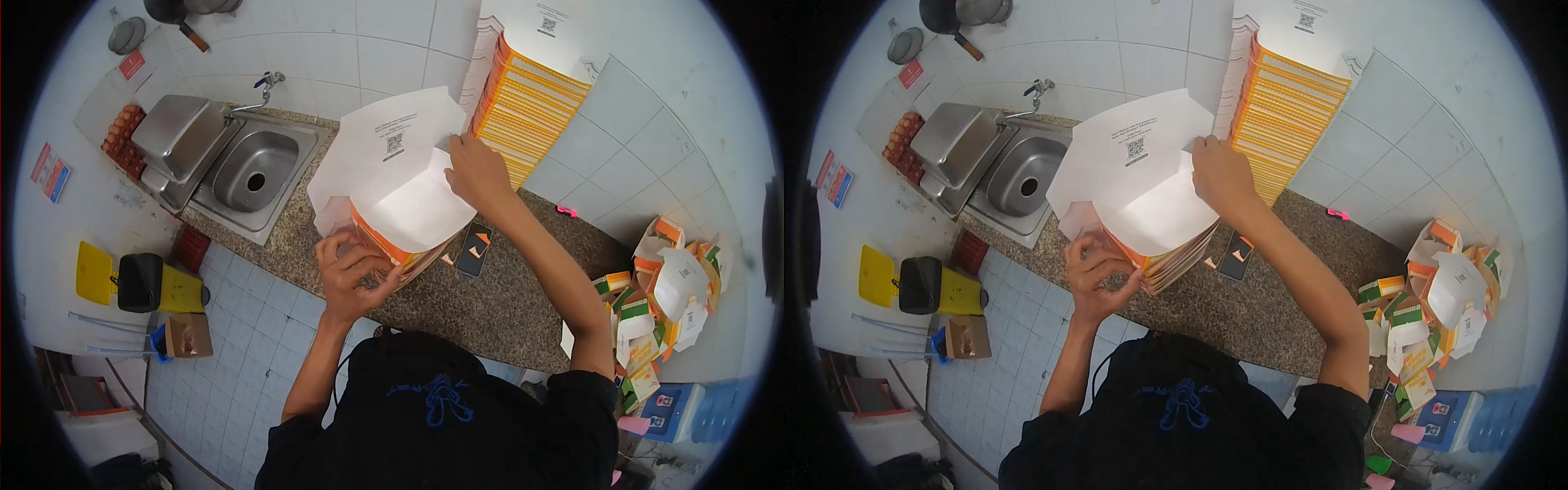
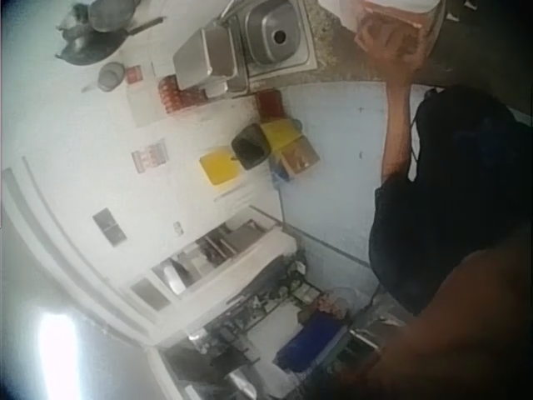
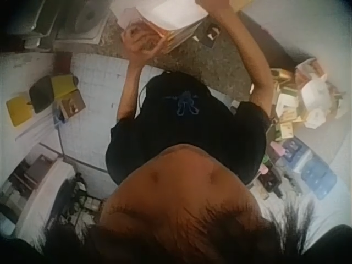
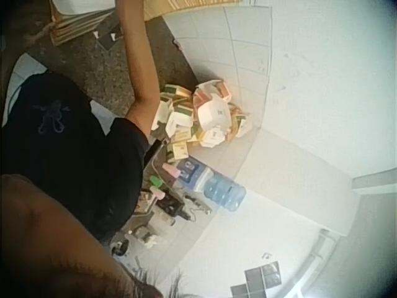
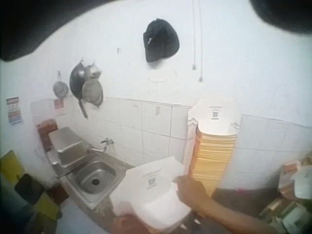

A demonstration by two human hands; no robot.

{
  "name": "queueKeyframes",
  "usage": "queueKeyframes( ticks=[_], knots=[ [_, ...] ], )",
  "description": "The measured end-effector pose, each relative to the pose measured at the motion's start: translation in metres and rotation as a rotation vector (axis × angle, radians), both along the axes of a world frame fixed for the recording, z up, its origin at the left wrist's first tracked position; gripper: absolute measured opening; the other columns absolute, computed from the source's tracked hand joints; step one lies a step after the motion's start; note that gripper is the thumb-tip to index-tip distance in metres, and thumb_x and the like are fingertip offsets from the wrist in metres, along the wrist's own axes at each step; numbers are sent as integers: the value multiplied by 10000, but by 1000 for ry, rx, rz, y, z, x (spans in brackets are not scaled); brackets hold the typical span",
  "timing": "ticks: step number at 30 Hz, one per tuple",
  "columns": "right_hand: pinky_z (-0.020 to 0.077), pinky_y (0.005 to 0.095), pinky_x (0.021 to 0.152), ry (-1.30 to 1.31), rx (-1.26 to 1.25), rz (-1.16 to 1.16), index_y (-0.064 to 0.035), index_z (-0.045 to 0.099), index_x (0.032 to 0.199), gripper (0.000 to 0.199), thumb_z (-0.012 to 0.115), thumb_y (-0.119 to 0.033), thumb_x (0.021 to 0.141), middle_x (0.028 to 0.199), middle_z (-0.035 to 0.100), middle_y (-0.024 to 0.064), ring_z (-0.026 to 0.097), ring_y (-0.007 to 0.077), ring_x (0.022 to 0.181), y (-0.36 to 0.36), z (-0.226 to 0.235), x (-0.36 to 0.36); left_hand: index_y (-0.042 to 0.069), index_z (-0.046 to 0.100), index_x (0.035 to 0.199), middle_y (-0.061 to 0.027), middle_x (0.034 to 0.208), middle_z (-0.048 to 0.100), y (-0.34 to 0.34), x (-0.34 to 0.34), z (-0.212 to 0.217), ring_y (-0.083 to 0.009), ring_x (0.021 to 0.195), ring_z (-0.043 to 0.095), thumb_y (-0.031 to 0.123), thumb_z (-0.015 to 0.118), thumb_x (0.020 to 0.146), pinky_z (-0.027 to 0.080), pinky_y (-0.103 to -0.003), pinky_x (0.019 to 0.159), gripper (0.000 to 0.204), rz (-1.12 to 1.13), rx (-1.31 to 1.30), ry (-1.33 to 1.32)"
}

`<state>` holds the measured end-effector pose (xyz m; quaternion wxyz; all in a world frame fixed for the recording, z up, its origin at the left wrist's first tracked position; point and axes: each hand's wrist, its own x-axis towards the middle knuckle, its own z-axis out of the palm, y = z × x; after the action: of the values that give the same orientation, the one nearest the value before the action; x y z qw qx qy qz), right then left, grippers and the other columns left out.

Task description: Assembling cardboard takeout boxes and stacking them on a counter.

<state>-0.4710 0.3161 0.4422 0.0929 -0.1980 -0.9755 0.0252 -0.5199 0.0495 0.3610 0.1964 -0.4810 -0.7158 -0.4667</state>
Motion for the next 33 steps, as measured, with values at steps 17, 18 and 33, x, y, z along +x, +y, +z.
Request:
queueKeyframes(
  ticks=[17, 18, 33],
  knots=[
    [535, 462, 552, 39, -186, 315, 15, 561, 913, 205, 645, -144, 816, 651, 653, 177, 673, 376, 601, -129, 2, 7, 110, 665, 1094, -46, 668, 629, 6, -1, -15, -161, 589, 649, 299, 869, 610, 520, -295, 588, 558, 44, -129, -342],
    [534, 460, 540, 32, -193, 326, 14, 557, 912, 211, 649, -142, 805, 650, 652, 186, 675, 378, 601, -128, 0, 4, 110, 665, 1094, -46, 668, 629, 6, -1, -14, -161, 589, 649, 299, 869, 610, 520, -295, 588, 558, 38, -130, -336],
    [516, 482, 627, 470, -7, -105, -111, 639, 885, 161, 568, -251, 919, 839, 680, 115, 670, 327, 790, -64, 4, -16, 49, 483, 1296, -40, 972, 581, 10, 7, -39, -164, 785, 586, 301, 920, 643, 472, -265, 655, 825, -67, 66, -505]
  ],
)
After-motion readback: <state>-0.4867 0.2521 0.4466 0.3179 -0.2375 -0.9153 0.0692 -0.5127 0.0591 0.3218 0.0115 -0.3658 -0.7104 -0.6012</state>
